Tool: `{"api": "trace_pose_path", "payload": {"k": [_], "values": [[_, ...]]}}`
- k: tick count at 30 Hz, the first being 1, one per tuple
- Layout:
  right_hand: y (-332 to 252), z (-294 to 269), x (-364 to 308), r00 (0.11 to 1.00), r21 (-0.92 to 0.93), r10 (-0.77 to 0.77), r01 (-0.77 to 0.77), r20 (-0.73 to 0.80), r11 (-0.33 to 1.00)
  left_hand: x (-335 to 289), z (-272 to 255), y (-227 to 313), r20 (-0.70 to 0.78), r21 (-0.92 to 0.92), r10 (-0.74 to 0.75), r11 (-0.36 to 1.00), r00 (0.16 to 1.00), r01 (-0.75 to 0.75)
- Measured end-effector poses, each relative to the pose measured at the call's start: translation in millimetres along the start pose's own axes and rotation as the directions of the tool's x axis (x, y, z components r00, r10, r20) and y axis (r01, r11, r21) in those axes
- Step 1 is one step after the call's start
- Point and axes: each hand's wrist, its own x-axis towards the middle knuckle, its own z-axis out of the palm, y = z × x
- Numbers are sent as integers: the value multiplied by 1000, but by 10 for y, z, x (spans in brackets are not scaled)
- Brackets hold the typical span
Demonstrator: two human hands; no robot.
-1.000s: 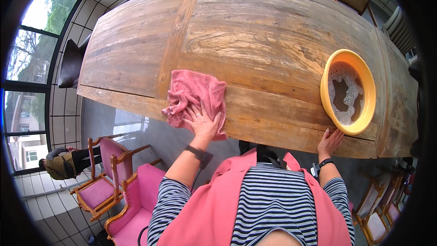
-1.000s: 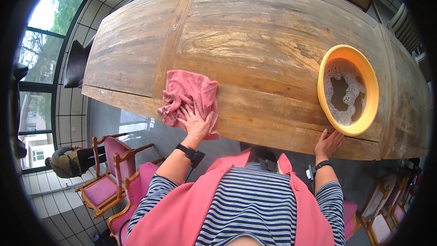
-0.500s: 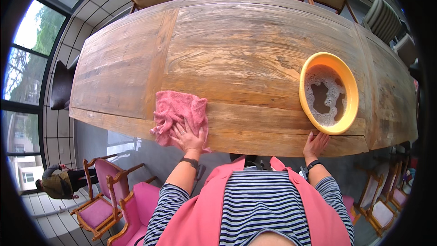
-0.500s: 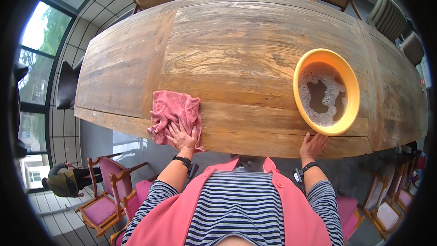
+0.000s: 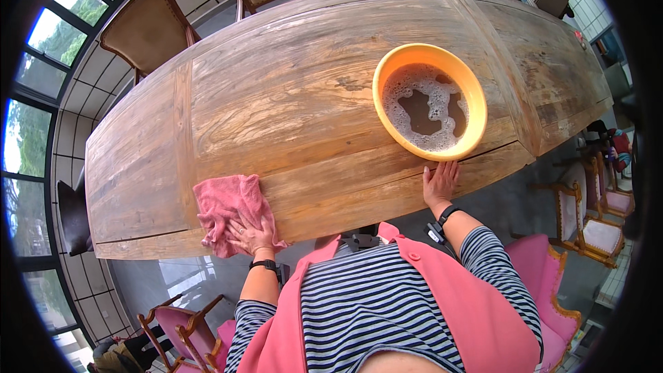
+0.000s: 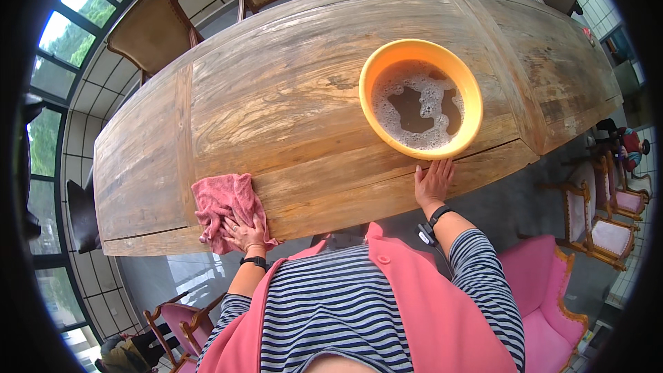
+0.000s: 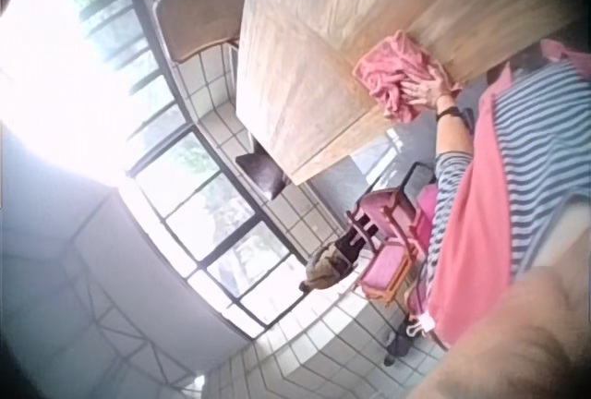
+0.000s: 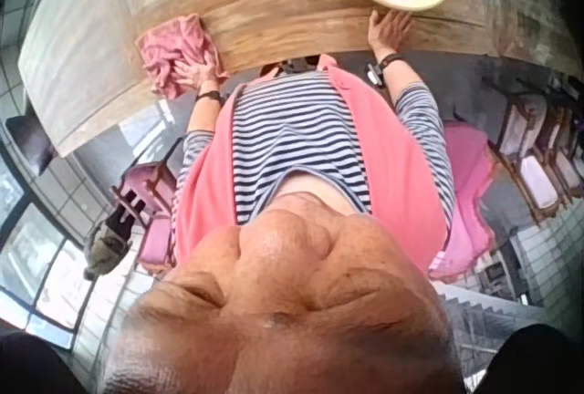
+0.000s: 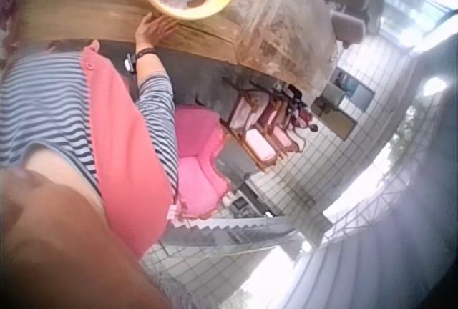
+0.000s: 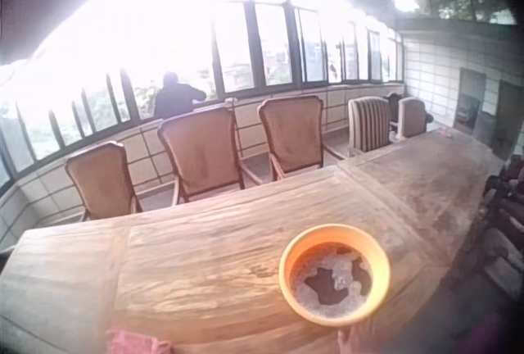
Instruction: The person wrings a pink cloth in a yellow bowl of soapy water, then wipes a large wooden table surface. The cloth is repeatedly dipped, wrung, and used to wipe different areas of the table.
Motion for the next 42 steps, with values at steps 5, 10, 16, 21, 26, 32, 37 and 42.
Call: {"api": "trace_pose_path", "payload": {"k": [5, 10, 16, 21, 26, 32, 37, 42], "values": [[23, 73, 28, 992, -28, 40, -37, 120, 999, 43, -141, 51, 204, 96, -71, 994, 976, 52], [-90, -62, -104, 880, 298, -471, 433, 68, 851, 60, -277, 26, 232, -39, 25, 999, 972, -16], [-736, -238, -28, 735, 512, -677, 564, 47, 648, 308, -283, 68, 253, -41, 21, 999, 967, -11], [-1318, -92, 379, 774, 503, -632, 534, 33, 680, 1148, -222, 220, 209, -116, -51, 990, 977, 77], [-1581, -31, 344, 833, 389, -547, 479, 80, 787, 2228, -246, 401, 133, -113, -94, 988, 987, 109], [-1599, -139, 347, 836, 341, -535, 470, 126, 814, 3752, -312, 865, 132, -114, -211, 967, 969, 226], [-1632, -207, 344, 848, 348, -486, 399, 212, 848, 4428, -371, 1957, -128, -338, -85, 940, 988, 38], [-1644, -236, 351, 857, 376, -457, 353, 238, 857, 4326, -662, 3613, 24, -210, 262, 945, 965, -252]]}}
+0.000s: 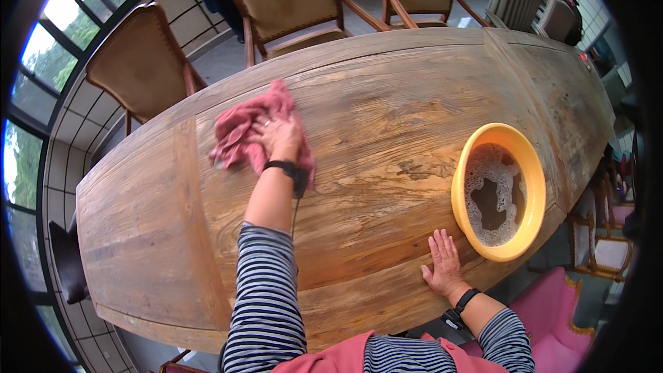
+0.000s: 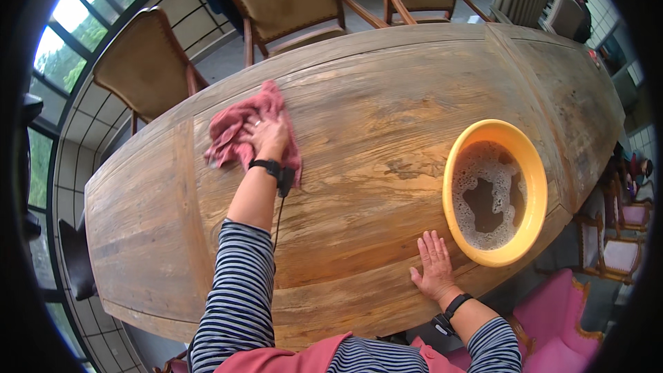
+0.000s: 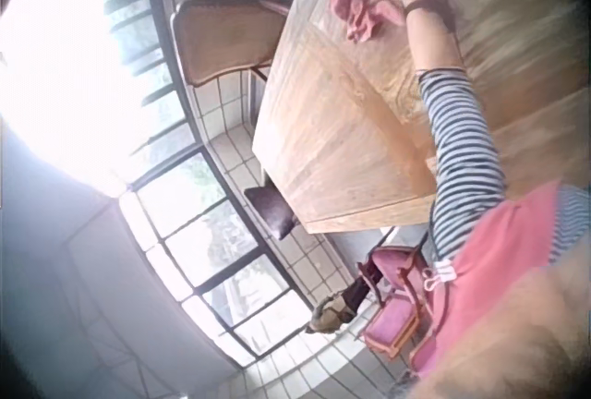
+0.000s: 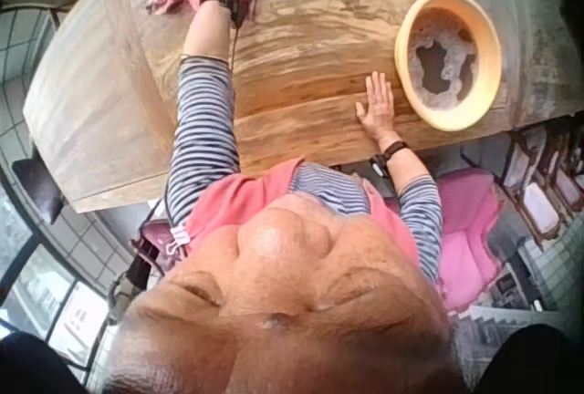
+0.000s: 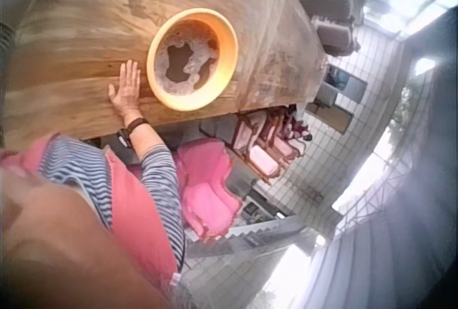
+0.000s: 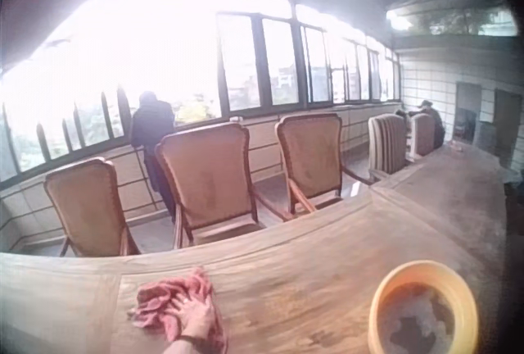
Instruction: The person wrings a pink cloth in a yellow bowl of soapy water, then wipes a large wooden table surface. The cloth is repeatedly dipped, wrung, and used to wipe different areas of the table.
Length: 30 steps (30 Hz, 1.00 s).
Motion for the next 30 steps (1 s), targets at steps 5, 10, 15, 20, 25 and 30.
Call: {"api": "trace_pose_path", "payload": {"k": [5, 10, 15, 20, 25, 30], "values": [[2, -20, -4, 999, 29, 38, -38, 13, 999, -628, 268, 1620, -43, -110, 616, 780, 787, -616], [23, -23, -25, 998, 30, 56, -56, -1, 998, -1539, 436, 2645, -6, -137, 930, 364, 369, -921], [16, -19, -34, 998, 17, 63, -63, -16, 998, -1436, 366, 2518, -11, -182, 941, 330, 338, -926], [4, -17, -23, 997, 28, 66, -65, -45, 998, -648, 262, 1531, -120, -162, 762, 618, 637, -770], [-15, -32, -10, 996, 4, 75, -75, -39, 997, 166, 3, 1, -88, -23, 455, 888, 886, -458], [-33, -49, -1, 997, -10, 34, -34, -73, 999, 378, -226, -1636, -44, 78, 51, 996, 998, -48]]}}
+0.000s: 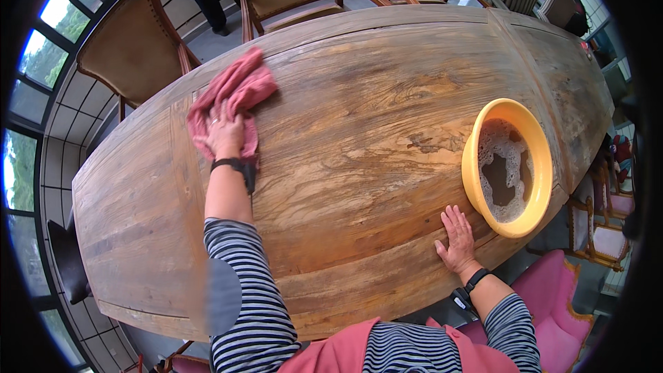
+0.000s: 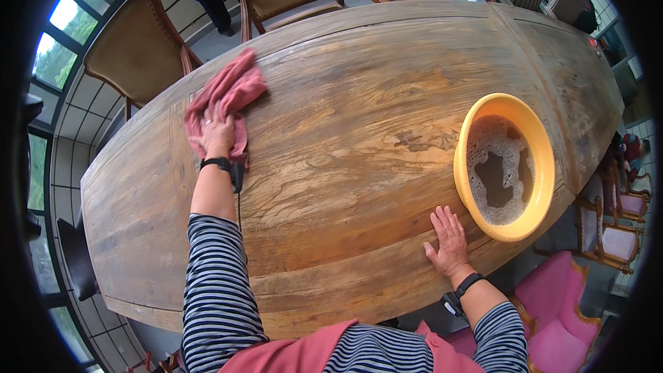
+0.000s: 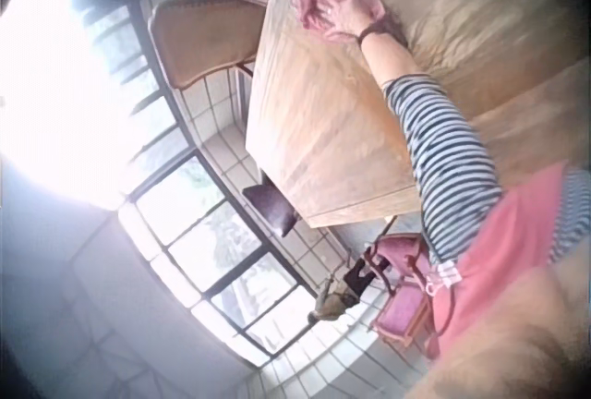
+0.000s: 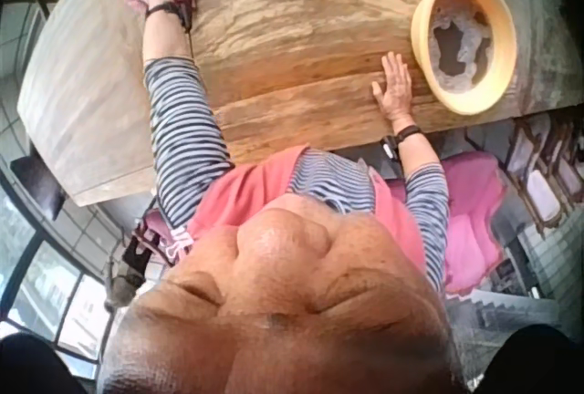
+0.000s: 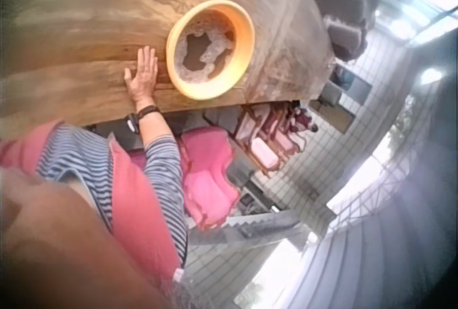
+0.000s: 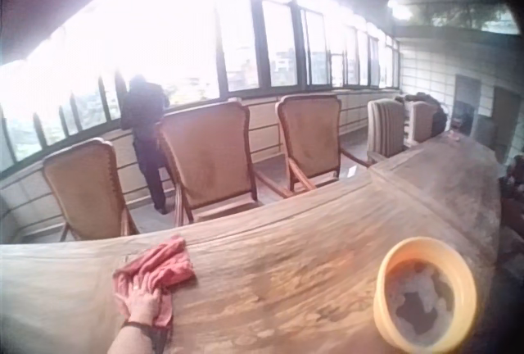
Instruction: The person wrings a pink cloth in a yellow bowl of soapy water, then wipes a large wooden table surface. The cloth is repeatedly dipped, wrung, and used to wipe different areas of the table.
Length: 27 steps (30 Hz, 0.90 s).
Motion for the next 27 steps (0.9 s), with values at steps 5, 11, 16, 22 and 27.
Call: {"api": "trace_pose_path", "payload": {"k": [5, 11, 16, 22, 27], "values": [[-9, 0, 6, 1000, -1, -2, 2, -16, 1000, -492, -7, -872, 0, 39, -275, 961, 961, 275], [21, 41, -7, 996, 32, -46, 48, -77, 998, -1521, 9, -1277, 40, 54, -281, 959, 959, 278], [67, 127, -15, 988, -3, -81, 81, -131, 997, -2971, -3, -1509, 26, 44, -243, 969, 970, 242], [131, 257, -8, 973, -21, -117, 115, -198, 993, -4899, -56, -1526, 114, 59, -152, 988, 982, 146], [154, 346, 11, 961, -46, -145, 138, -234, 989, -5683, -51, -1165, 252, 83, -102, 993, 962, 84]]}}
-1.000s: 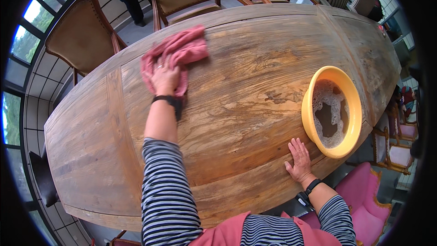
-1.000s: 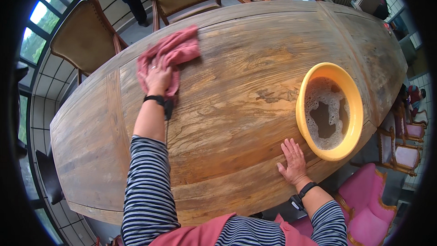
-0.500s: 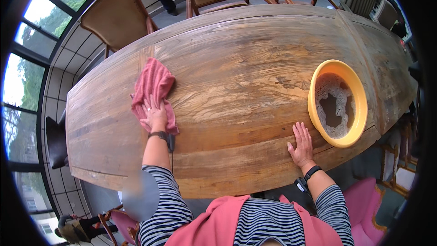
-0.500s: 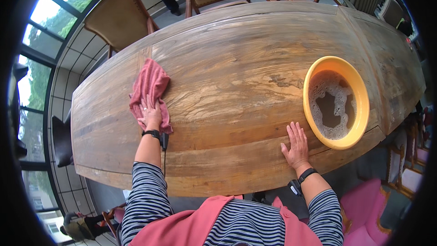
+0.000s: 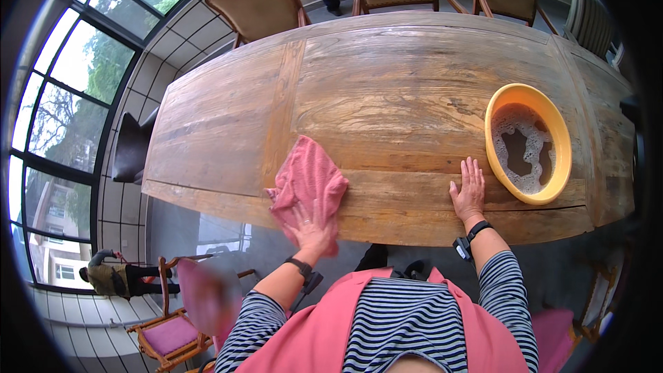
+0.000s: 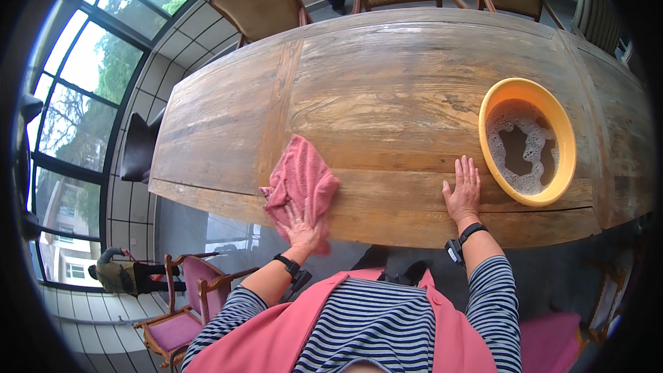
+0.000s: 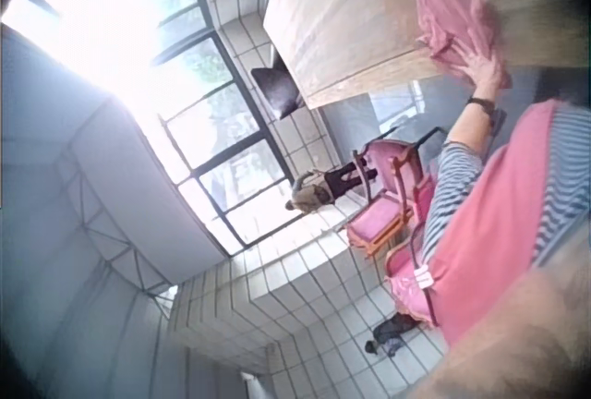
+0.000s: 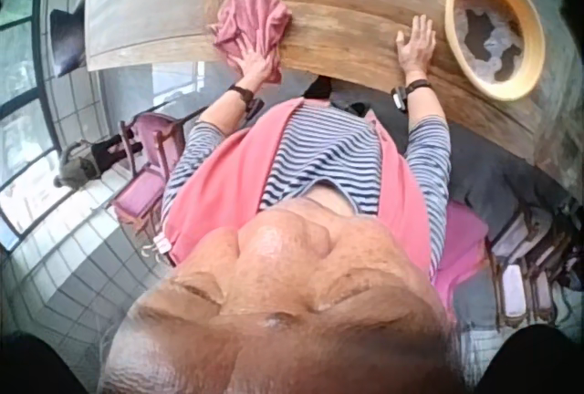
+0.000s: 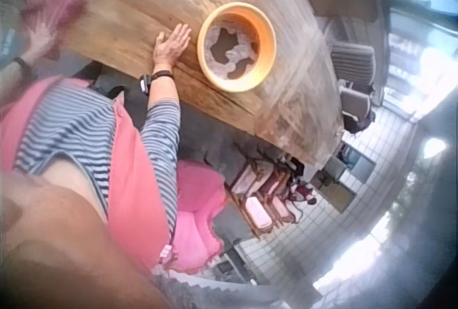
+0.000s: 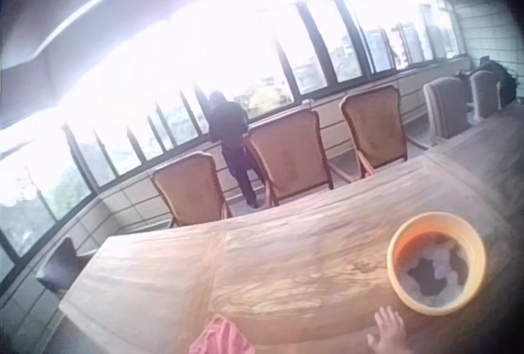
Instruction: The person wrings a pink cloth in a yellow bowl of soapy water, then wipes a large wooden table surface. The cloth is repeatedly dipped, wrung, and used to wipe different areas of the table.
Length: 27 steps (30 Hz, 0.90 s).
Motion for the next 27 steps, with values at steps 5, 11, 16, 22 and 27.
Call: {"api": "trace_pose_path", "payload": {"k": [5, 11, 16, 22, 27], "values": [[1, 37, 8, 998, -36, 41, -39, 47, 999, -44, -114, 468, 24, -50, 179, 983, 983, -178], [-13, -7, -6, 999, -41, 26, -25, 23, 999, 391, -316, 1377, -80, -140, 498, 852, 863, -505], [-41, -95, 18, 998, -49, 38, -36, 50, 998, 1265, -584, 1918, -298, -150, 684, 655, 665, -741], [-118, -215, 48, 989, -77, 89, -80, 119, 994, 2281, -914, 1972, -287, -238, 736, 565, 613, -790], [-142, -255, 71, 987, -96, 80, -67, 141, 993, 3291, -1189, 1315, -231, -82, 490, 851, 841, -519]]}}
